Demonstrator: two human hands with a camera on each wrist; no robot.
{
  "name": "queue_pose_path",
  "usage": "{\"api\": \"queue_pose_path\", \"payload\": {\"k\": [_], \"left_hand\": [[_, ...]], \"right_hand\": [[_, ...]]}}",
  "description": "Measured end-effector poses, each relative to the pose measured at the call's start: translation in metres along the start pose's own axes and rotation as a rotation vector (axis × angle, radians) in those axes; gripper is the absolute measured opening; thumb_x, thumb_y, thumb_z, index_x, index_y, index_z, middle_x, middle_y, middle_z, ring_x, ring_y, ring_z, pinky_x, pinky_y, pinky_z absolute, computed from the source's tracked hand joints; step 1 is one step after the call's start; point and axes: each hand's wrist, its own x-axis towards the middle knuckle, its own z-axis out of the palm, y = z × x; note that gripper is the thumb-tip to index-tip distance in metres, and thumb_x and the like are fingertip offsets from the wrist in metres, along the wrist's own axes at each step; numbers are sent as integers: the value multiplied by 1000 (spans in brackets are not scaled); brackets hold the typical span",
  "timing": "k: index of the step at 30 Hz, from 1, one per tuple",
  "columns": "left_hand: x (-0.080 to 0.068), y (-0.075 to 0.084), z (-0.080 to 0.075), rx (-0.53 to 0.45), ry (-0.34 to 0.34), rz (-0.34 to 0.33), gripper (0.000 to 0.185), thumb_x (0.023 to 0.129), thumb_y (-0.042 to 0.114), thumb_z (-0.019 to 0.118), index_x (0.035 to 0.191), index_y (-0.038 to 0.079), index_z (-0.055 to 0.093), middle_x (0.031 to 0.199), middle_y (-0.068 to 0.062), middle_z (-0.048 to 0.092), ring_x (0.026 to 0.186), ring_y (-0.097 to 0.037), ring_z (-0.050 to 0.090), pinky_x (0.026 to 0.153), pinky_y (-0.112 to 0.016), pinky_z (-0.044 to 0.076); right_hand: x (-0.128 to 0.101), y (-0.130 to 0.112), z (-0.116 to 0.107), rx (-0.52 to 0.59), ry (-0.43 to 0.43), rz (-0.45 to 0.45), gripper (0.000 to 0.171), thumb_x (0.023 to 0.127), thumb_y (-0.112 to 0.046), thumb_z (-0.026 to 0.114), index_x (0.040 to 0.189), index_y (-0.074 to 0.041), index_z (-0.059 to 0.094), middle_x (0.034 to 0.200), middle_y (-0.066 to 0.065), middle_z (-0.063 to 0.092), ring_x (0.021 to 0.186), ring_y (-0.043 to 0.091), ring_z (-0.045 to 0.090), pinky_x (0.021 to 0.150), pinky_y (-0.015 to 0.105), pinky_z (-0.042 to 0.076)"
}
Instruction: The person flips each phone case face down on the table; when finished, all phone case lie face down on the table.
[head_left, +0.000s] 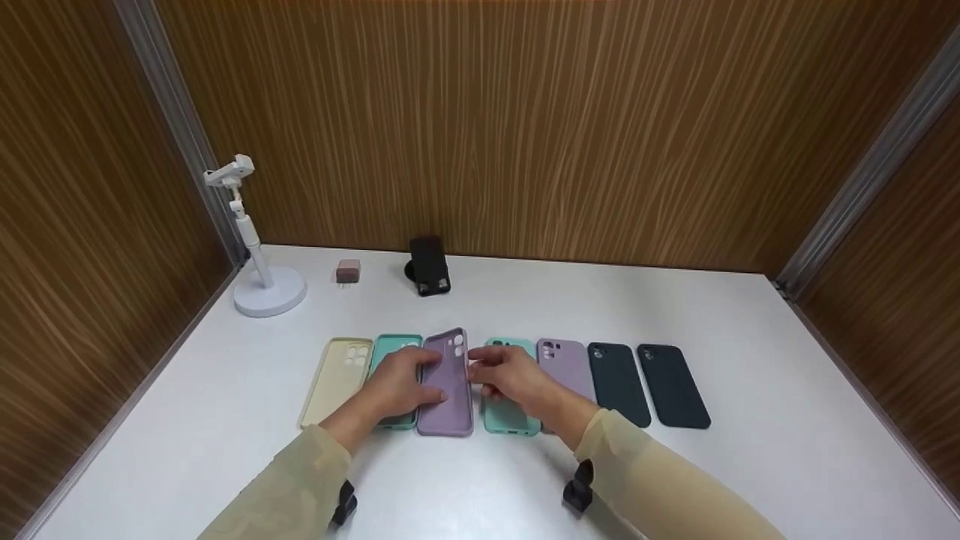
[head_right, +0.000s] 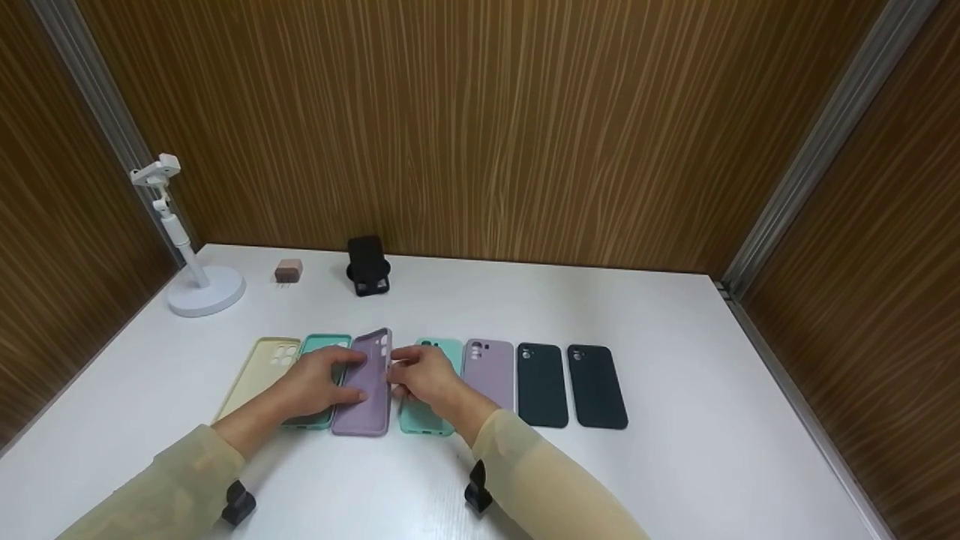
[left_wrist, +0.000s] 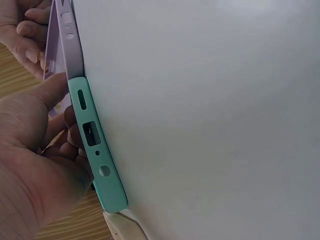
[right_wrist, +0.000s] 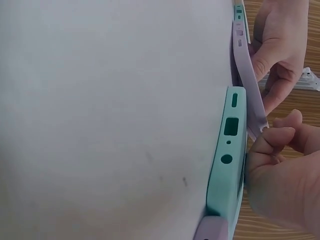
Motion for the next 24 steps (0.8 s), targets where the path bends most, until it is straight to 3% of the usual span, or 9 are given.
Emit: {"api": "queue_pose_path", "payload": {"k": [2, 8, 10, 18, 24], "left_hand": [[0, 0, 0, -5, 4, 14, 61, 87, 13, 89, 142, 1, 65, 144, -19, 62, 137, -35, 55, 118, -49, 41], [0, 2, -2, -28, 14, 14, 62, 87, 13, 88, 143, 0, 64, 146, -18, 63, 138, -33, 55, 118, -47, 41], [1, 5, -2, -33, 12, 9, 62, 88, 14, 88, 144, 1, 64, 145, -17, 63, 137, -31, 57, 116, -46, 43], [-2, 21, 1, -83, 7, 54, 56, 89, 12, 86, 141, 4, 67, 137, -15, 69, 119, -27, 66, 104, -45, 54], [-3, 32, 1, -190, -45, 5, 58, 92, 10, 82, 147, 8, 63, 128, -14, 68, 102, -22, 67, 84, -37, 60]], "right_hand": [[-1, 0, 0, 9, -9, -1, 42, 104, -14, 69, 145, -7, 63, 112, 9, 70, 79, 17, 62, 71, 27, 53], [-4, -3, 0, 40, -49, -10, 53, 102, -10, 69, 154, -11, 56, 79, 6, 66, 65, 14, 61, 63, 26, 52], [-4, -3, -1, 46, -52, -18, 54, 102, -11, 69, 154, -12, 56, 75, 4, 64, 64, 14, 59, 62, 26, 50], [-4, 0, -5, 32, -53, -77, 55, 102, -14, 69, 155, -12, 55, 90, 4, 66, 67, 14, 58, 62, 27, 47], [-3, 0, -9, 51, -31, -67, 54, 102, -16, 70, 154, -13, 56, 108, 7, 71, 90, 20, 65, 79, 32, 54]]}}
